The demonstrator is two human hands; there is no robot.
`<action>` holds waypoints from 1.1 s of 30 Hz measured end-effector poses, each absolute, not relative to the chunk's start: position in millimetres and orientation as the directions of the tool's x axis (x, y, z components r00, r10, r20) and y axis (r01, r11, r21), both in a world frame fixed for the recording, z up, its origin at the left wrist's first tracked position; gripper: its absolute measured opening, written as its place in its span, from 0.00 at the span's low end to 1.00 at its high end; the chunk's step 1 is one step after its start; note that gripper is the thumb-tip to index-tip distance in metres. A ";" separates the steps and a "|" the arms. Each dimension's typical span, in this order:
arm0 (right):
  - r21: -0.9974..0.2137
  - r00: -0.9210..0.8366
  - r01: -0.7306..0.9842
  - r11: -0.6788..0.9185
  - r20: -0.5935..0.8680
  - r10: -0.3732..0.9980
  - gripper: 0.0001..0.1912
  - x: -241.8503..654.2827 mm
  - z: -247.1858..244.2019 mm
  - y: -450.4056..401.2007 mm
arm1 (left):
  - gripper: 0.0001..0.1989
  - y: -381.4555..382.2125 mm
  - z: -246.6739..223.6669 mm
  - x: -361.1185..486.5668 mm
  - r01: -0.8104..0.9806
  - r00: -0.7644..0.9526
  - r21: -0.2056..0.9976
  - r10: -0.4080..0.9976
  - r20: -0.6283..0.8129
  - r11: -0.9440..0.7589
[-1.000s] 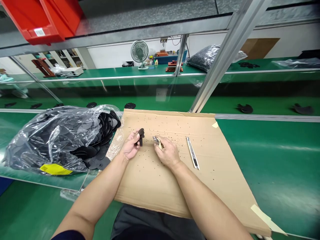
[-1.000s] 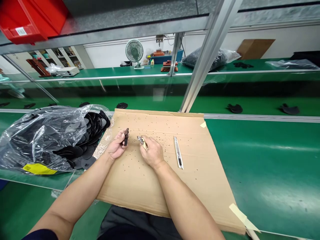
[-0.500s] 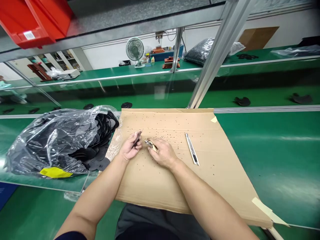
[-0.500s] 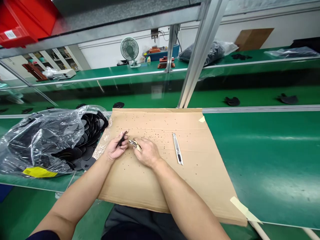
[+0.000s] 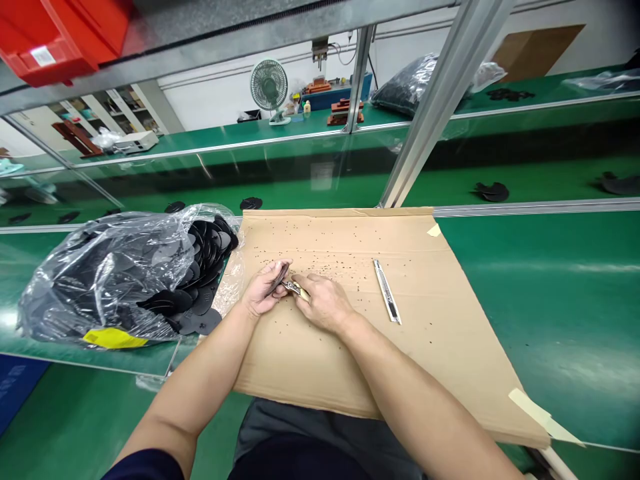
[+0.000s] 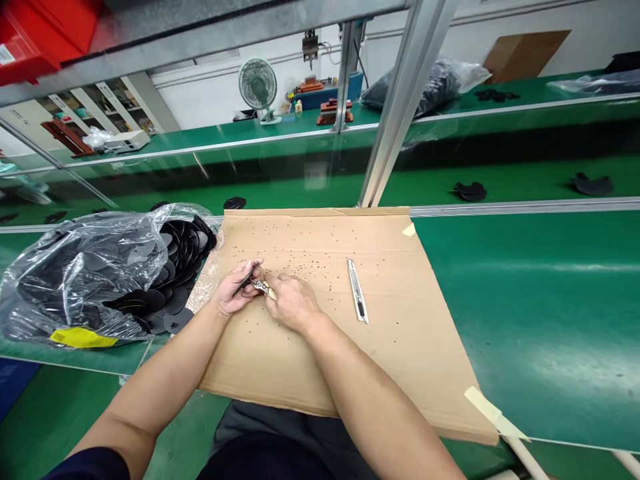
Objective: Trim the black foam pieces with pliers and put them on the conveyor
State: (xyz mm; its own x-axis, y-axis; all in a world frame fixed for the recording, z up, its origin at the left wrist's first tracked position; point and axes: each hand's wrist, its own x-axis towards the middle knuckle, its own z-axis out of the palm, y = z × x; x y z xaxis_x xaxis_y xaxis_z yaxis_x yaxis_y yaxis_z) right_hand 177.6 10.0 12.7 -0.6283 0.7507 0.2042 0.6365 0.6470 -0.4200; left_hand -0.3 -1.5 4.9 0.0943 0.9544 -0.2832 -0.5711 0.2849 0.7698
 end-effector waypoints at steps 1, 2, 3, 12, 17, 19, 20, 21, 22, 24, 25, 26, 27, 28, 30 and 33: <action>-0.416 -0.628 0.644 0.643 0.193 0.754 0.13 177.4 13.7 9.7 | 0.19 -1.4 4.5 -0.3 -0.568 0.090 0.773 0.955 -0.284 0.283; -0.411 -0.627 0.651 0.639 0.183 0.757 0.13 177.1 14.6 9.3 | 0.19 -1.3 4.3 -0.2 -0.564 0.085 0.776 0.954 -0.287 0.283; -0.405 -0.627 0.657 0.636 0.175 0.759 0.12 176.8 15.5 9.0 | 0.19 -1.2 4.2 0.1 -0.559 0.079 0.780 0.954 -0.289 0.282; -0.340 -0.619 0.709 0.618 0.120 0.776 0.15 174.9 20.7 6.3 | 0.19 -0.9 6.5 5.5 -0.571 0.005 0.782 0.954 -0.301 0.249; -0.319 -0.623 0.722 0.614 0.085 0.777 0.12 173.3 18.4 7.2 | 0.17 -0.2 6.8 8.2 -0.566 -0.064 0.791 0.944 -0.323 0.232; -0.316 -0.622 0.727 0.609 0.071 0.780 0.12 172.4 17.2 7.6 | 0.17 0.6 6.2 8.3 -0.569 -0.073 0.788 0.940 -0.335 0.236; -0.317 -0.621 0.729 0.607 0.069 0.781 0.12 172.1 16.8 7.8 | 0.16 1.0 5.9 8.2 -0.572 -0.074 0.785 0.938 -0.339 0.239; -0.319 -0.619 0.729 0.605 0.068 0.782 0.13 172.0 16.7 7.8 | 0.16 1.3 5.6 8.1 -0.575 -0.074 0.782 0.936 -0.343 0.241; -0.320 -0.617 0.730 0.603 0.069 0.784 0.13 172.1 16.8 7.8 | 0.16 1.7 5.4 8.0 -0.576 -0.071 0.780 0.936 -0.344 0.243; -0.325 -0.610 0.734 0.596 0.071 0.789 0.13 172.8 17.8 7.6 | 0.16 2.2 5.7 8.2 -0.574 -0.064 0.782 0.939 -0.339 0.243; -0.328 -0.604 0.738 0.589 0.066 0.794 0.13 173.3 18.4 7.6 | 0.17 2.4 6.1 8.4 -0.572 -0.061 0.784 0.940 -0.335 0.243; -0.334 -0.597 0.743 0.580 0.060 0.800 0.13 173.8 19.0 7.6 | 0.17 2.6 6.5 8.6 -0.568 -0.057 0.786 0.941 -0.334 0.244; -0.344 -0.590 0.747 0.570 0.054 0.806 0.13 174.4 19.3 7.7 | 0.18 2.7 7.0 8.9 -0.565 -0.052 0.788 0.942 -0.332 0.246; -0.362 -0.585 0.745 0.561 0.051 0.810 0.14 175.0 19.4 8.0 | 0.18 2.9 7.3 9.1 -0.563 -0.047 0.789 0.943 -0.330 0.248; -0.415 -0.574 0.727 0.547 0.070 0.816 0.14 176.4 17.8 9.5 | 0.19 3.4 7.0 9.1 -0.568 -0.041 0.789 0.949 -0.312 0.234; -0.503 -0.509 0.674 0.541 0.215 0.834 0.17 180.4 11.2 15.4 | 0.20 5.1 4.2 7.9 -0.593 -0.059 0.786 0.965 -0.257 0.173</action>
